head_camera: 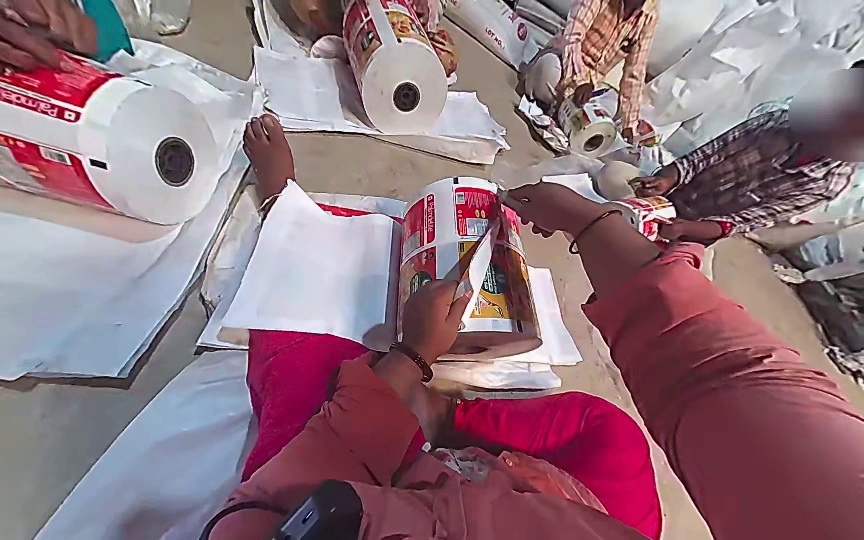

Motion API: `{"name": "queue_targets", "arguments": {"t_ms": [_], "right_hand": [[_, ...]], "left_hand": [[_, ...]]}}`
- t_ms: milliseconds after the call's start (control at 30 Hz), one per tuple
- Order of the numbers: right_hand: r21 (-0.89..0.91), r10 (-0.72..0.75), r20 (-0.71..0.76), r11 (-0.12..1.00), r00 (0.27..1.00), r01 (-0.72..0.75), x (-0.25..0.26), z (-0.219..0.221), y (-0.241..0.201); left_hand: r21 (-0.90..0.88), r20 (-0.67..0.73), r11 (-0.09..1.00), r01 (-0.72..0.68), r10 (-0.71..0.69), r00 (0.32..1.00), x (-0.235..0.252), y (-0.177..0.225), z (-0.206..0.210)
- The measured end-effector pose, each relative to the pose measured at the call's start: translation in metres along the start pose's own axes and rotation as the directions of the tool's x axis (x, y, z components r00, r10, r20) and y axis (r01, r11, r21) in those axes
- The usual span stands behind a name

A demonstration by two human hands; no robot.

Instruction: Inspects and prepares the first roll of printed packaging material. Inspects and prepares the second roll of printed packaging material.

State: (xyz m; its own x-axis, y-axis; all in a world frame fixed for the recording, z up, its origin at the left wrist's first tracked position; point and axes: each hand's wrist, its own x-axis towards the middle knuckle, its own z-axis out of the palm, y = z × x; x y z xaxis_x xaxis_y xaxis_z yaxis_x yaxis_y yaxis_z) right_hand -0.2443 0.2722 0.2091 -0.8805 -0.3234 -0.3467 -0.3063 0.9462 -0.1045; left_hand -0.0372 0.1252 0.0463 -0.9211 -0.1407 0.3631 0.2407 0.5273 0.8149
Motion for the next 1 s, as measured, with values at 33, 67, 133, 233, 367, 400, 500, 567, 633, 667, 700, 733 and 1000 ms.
{"name": "queue_targets", "arguments": {"t_ms": [33, 67, 133, 233, 367, 400, 500, 567, 633, 667, 700, 733, 1000], "right_hand": [[0.012, 0.002, 0.014, 1.000, 1.000, -0.002, -0.004, -0.001, 0.001], [0.019, 0.001, 0.027, 1.000, 1.000, -0.002, -0.008, -0.002, 0.000], [0.024, 0.001, 0.051, 1.000, 0.999, -0.002, -0.019, -0.001, 0.000], [0.052, 0.015, 0.095, 0.998, 0.995, -0.020, -0.034, 0.002, 0.000], [0.093, 0.021, 0.134, 0.995, 0.991, -0.034, -0.058, 0.007, -0.002], [0.110, 0.033, 0.142, 0.993, 0.989, -0.048, -0.065, 0.009, -0.004], [0.133, 0.035, 0.154, 0.990, 0.987, -0.056, -0.080, 0.009, -0.003], [0.134, 0.057, 0.114, 0.988, 0.992, -0.072, -0.081, 0.009, 0.000], [0.158, 0.080, 0.013, 0.984, 0.997, -0.081, -0.073, 0.005, -0.002], [0.177, 0.081, -0.043, 0.982, 0.996, -0.072, -0.068, 0.004, -0.002], [0.204, 0.088, -0.084, 0.976, 0.993, -0.069, -0.061, 0.004, -0.001], [0.237, 0.094, -0.112, 0.969, 0.989, -0.065, -0.053, 0.004, -0.001], [0.190, 0.066, -0.171, 0.981, 0.983, -0.033, 0.018, 0.011, -0.002]], "left_hand": [[-0.003, 0.000, 1.000, 0.001, -0.001, 1.000, 0.001, 0.000, -0.001], [-0.003, -0.003, 1.000, 0.002, -0.002, 1.000, 0.001, 0.000, -0.001], [-0.002, -0.001, 1.000, 0.008, -0.008, 1.000, 0.001, 0.001, -0.001], [-0.001, -0.014, 1.000, -0.001, 0.001, 1.000, 0.001, 0.000, -0.002], [-0.046, -0.084, 0.999, -0.014, 0.010, 0.996, 0.000, -0.003, 0.002], [-0.062, -0.098, 0.998, -0.015, 0.009, 0.995, -0.001, -0.004, 0.003], [-0.116, -0.130, 0.993, -0.017, 0.002, 0.992, -0.001, -0.007, 0.005], [-0.178, -0.159, 0.984, 0.000, -0.029, 0.987, -0.002, -0.009, 0.006], [-0.256, -0.170, 0.966, 0.036, -0.081, 0.982, -0.001, -0.011, 0.005], [-0.283, -0.167, 0.957, 0.054, -0.105, 0.980, -0.002, -0.011, 0.005], [-0.294, -0.168, 0.954, 0.061, -0.114, 0.979, -0.002, -0.011, 0.006], [-0.289, -0.173, 0.956, 0.056, -0.110, 0.979, -0.002, -0.011, 0.006], [-0.288, -0.142, 0.955, 0.069, -0.114, 0.983, 0.000, -0.017, 0.008]]}}
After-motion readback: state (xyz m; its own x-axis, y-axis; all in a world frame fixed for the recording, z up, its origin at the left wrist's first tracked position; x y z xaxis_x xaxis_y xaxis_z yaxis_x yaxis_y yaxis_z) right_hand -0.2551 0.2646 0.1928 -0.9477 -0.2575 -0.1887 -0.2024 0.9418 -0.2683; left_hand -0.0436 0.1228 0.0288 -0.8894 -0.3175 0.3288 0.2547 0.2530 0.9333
